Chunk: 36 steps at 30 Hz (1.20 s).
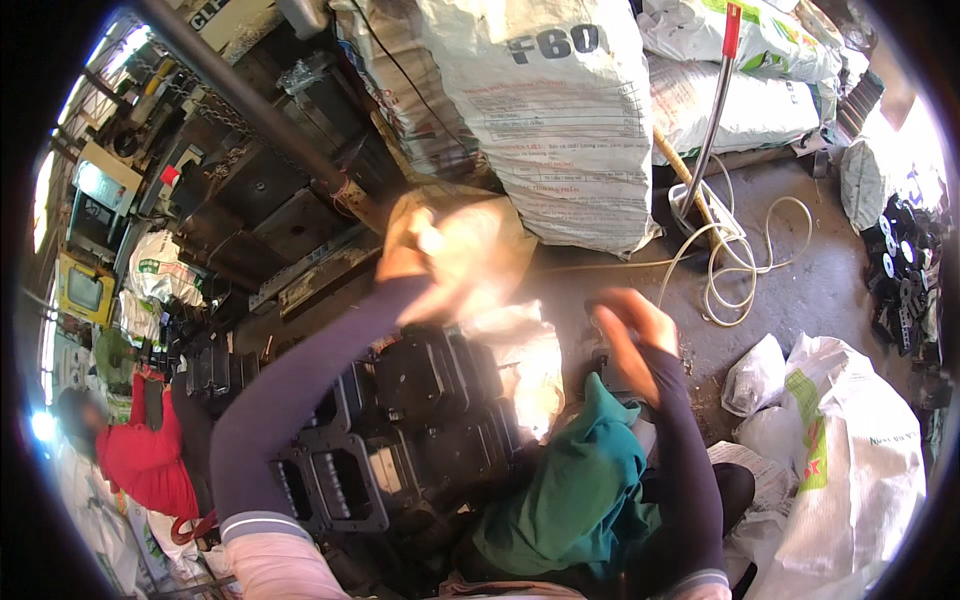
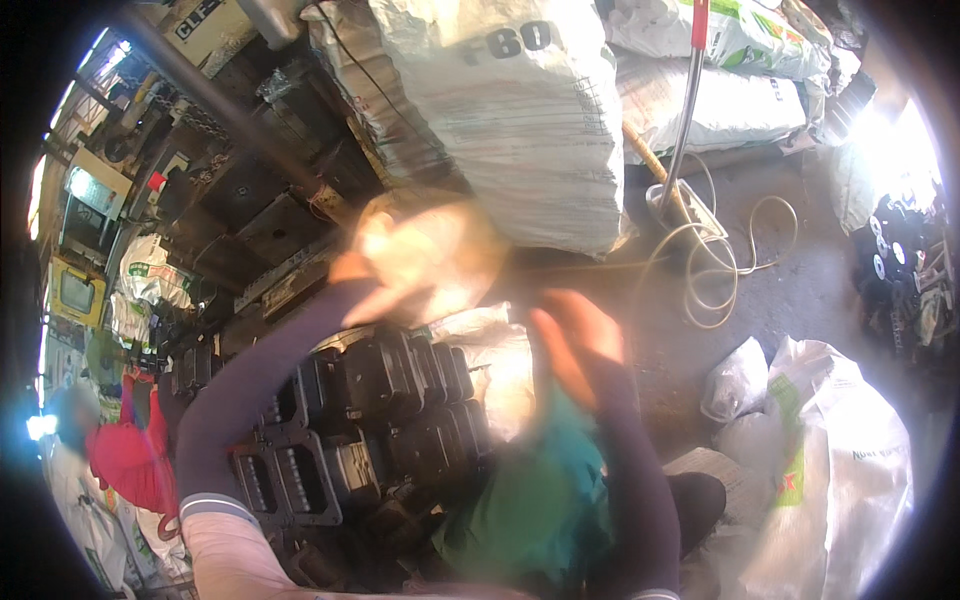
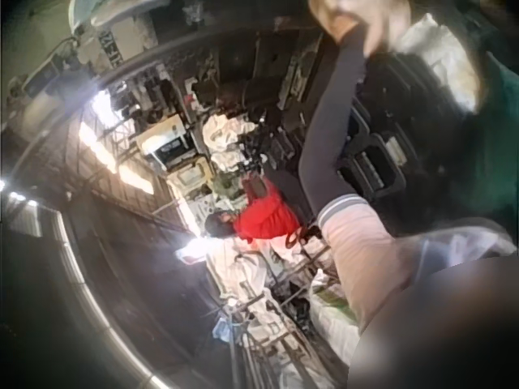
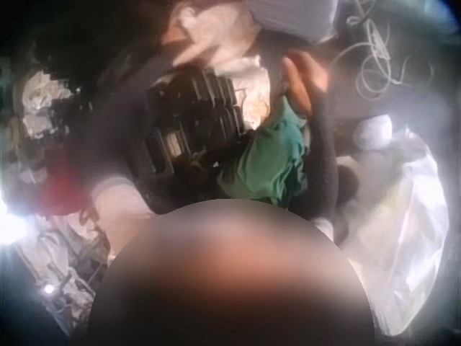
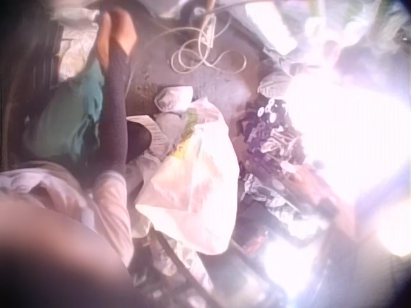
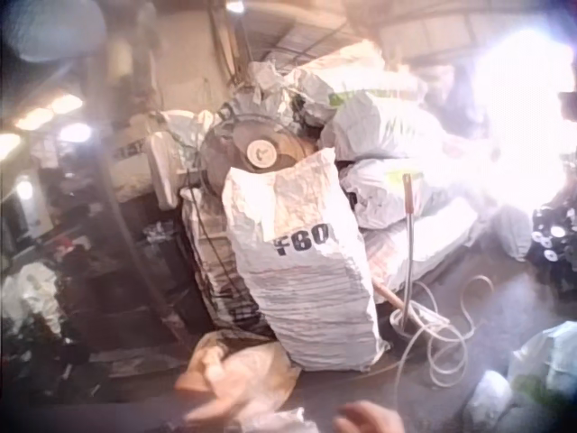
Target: The person sits on the floor and cleans black plastic parts using a green cloth and a small brush. They repeatedly wipe and scrub the parts, then place them into a white plastic bag. Another person in a red jacket is visible in the background.
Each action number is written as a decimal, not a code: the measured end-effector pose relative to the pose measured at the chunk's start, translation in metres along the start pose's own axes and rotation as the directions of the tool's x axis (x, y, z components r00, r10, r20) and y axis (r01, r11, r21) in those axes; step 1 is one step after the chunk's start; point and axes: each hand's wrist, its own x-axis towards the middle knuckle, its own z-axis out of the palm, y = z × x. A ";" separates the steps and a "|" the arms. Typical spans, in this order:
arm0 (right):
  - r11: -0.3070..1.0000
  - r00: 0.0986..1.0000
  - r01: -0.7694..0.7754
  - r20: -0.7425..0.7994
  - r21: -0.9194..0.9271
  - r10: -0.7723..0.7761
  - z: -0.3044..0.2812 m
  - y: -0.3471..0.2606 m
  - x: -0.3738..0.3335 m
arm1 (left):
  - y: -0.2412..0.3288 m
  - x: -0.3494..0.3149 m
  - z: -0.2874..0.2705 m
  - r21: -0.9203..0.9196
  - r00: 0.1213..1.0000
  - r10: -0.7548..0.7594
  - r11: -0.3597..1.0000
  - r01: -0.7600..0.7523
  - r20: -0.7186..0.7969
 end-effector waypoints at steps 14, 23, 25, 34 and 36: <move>0.772 0.877 0.348 0.475 -0.532 -0.068 0.095 -0.041 0.097 | 0.002 -0.084 0.126 0.673 0.859 0.161 0.558 -0.485 0.486; 0.891 0.761 0.308 0.648 -0.333 -0.021 0.086 -0.026 0.100 | 0.085 -0.059 0.036 0.852 0.851 -0.310 0.455 -0.260 0.425; 0.899 0.746 0.313 0.665 -0.305 -0.034 0.092 -0.027 0.101 | 0.073 -0.038 0.017 0.910 0.908 -0.296 0.375 -0.174 0.296; 0.916 0.794 0.248 0.608 -0.315 -0.005 0.124 -0.038 0.089 | -0.004 0.048 -0.026 0.959 0.935 -0.344 0.281 0.016 0.085; 0.929 0.807 0.154 0.585 -0.337 0.078 0.126 -0.037 0.087 | -0.007 0.051 -0.034 0.953 0.940 -0.336 0.298 0.056 0.050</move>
